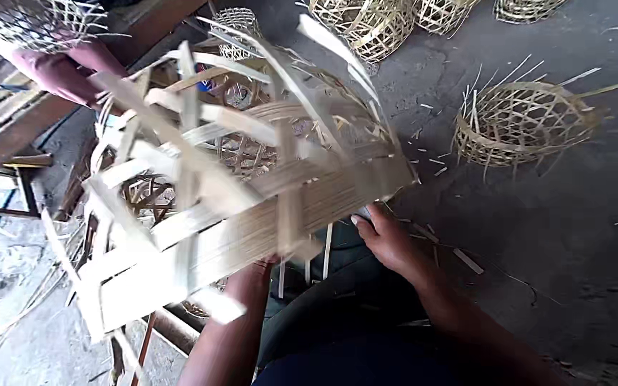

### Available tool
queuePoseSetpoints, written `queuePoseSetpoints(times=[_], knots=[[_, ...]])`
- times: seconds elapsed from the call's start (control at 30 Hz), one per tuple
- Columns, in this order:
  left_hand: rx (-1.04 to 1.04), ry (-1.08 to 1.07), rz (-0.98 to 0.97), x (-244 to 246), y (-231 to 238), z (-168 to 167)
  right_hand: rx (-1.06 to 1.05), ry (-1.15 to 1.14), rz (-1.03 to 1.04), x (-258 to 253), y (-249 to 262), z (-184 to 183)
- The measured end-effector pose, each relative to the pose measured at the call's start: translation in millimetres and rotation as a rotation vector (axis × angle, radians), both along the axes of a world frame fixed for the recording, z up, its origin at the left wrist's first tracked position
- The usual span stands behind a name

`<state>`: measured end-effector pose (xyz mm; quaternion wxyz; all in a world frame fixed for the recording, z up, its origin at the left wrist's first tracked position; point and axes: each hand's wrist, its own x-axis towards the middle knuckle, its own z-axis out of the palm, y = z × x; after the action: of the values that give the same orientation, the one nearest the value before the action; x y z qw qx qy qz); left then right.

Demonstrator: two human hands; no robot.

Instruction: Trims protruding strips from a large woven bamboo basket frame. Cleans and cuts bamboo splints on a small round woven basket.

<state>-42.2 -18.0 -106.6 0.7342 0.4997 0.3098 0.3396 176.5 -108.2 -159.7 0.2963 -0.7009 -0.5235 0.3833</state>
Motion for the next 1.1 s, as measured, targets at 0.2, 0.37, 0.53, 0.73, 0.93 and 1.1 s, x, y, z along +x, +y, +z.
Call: queuePoseSetpoints(times=[0.2,0.37,0.53,0.73,0.93,1.1], knots=[[0.092,0.644,-0.208,34,2,-31,0.055,-0.215,-0.081,3,-9,47],[-0.199,0.275,-0.319,47,14,-49,0.073,-0.269,-0.061,4,-7,45],[-0.343,0.035,-0.379,43,27,-76,0.008,-0.218,0.042,4,-19,22],[-0.276,0.140,-0.390,46,28,-77,-0.066,-0.243,0.035,-12,-1,2],[-0.158,0.281,-0.538,42,20,-74,-0.167,-0.139,0.101,-11,35,1],[-0.082,0.096,-0.348,29,16,-54,0.023,-0.049,-0.015,1,24,9]])
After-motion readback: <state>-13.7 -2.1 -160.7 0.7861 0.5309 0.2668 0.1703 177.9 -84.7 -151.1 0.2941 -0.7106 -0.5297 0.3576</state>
